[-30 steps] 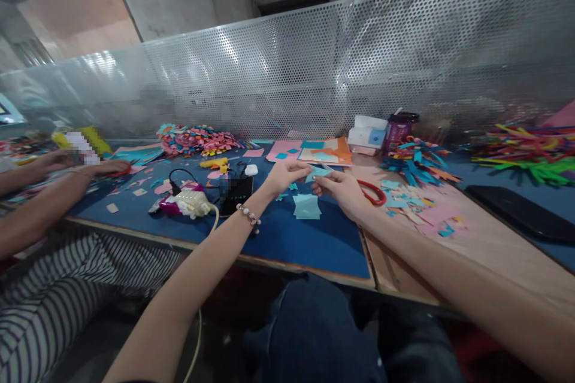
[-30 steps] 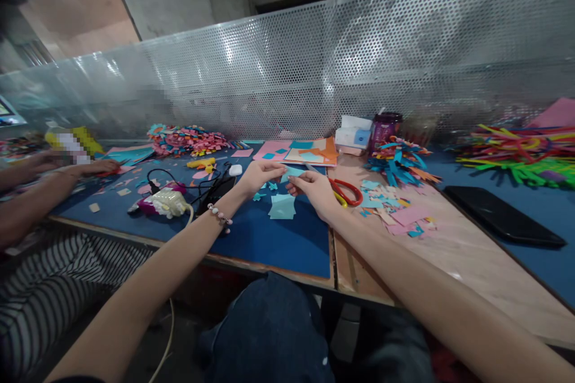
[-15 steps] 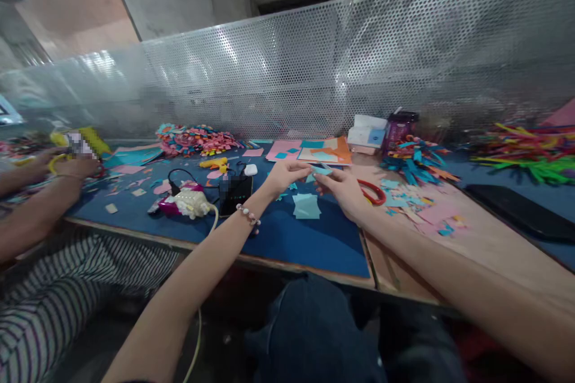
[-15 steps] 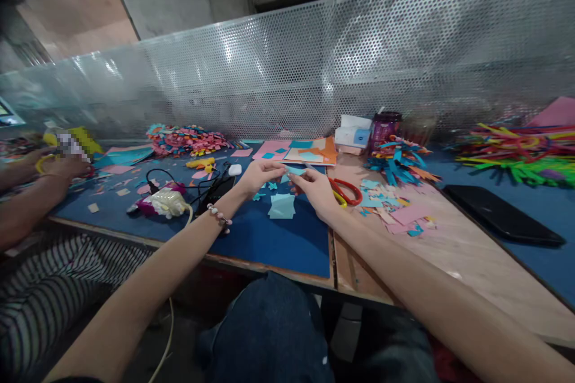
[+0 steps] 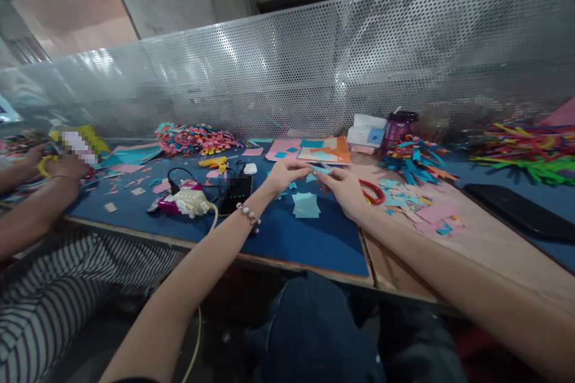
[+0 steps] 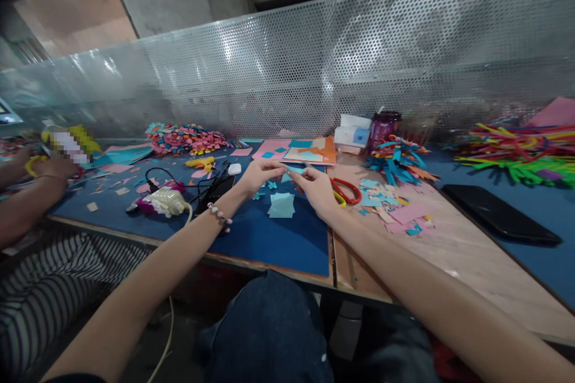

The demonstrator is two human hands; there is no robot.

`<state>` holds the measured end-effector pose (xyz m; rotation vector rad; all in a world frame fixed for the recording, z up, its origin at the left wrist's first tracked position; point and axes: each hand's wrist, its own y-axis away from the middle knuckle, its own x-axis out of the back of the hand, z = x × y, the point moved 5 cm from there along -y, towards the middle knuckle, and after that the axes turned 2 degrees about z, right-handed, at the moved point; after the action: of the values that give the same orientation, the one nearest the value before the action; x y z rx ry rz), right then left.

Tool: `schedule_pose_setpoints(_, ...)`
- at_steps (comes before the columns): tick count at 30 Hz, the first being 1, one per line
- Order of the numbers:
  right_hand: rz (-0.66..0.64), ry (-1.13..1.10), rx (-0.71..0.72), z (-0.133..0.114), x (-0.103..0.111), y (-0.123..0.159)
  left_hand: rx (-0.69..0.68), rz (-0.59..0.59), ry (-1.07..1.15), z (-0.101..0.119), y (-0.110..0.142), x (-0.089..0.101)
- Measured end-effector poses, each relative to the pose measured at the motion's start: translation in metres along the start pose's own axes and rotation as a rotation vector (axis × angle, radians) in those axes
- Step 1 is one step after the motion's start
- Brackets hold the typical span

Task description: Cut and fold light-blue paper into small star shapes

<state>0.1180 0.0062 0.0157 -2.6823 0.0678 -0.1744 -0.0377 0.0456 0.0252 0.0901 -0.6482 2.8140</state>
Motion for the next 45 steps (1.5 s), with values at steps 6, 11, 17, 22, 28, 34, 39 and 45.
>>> schedule_pose_setpoints(6, -0.008, -0.051, -0.039, 0.001, 0.000, -0.001, -0.027, 0.021, -0.035, 0.006, 0.001, 0.002)
schedule_pose_setpoints(11, 0.011, -0.052, -0.048, 0.003, 0.003, -0.003, -0.001, 0.053, -0.047, 0.006, 0.001, 0.004)
schedule_pose_setpoints(17, 0.001, -0.117, -0.043, 0.001, 0.005, -0.003, 0.011, 0.061, -0.046, 0.005, 0.000, 0.007)
schedule_pose_setpoints(22, 0.004, -0.166, -0.030, 0.002, 0.007, -0.004, 0.014, 0.052, -0.011, 0.006, 0.001, 0.006)
schedule_pose_setpoints(28, -0.017, -0.186, -0.015, 0.002, 0.008, -0.007, 0.033, 0.050, -0.013, 0.005, 0.000, 0.007)
schedule_pose_setpoints(34, 0.011, -0.160, -0.016, 0.004, 0.011, -0.008, 0.034, 0.051, -0.031, 0.005, 0.001, 0.009)
schedule_pose_setpoints(39, -0.040, -0.209, -0.048, 0.004, 0.010, -0.007, 0.032, 0.051, -0.020, 0.006, 0.001, 0.008)
schedule_pose_setpoints(45, -0.064, -0.269, -0.067, 0.004, 0.006, -0.005, -0.009, 0.067, -0.054, 0.009, 0.002, 0.008)
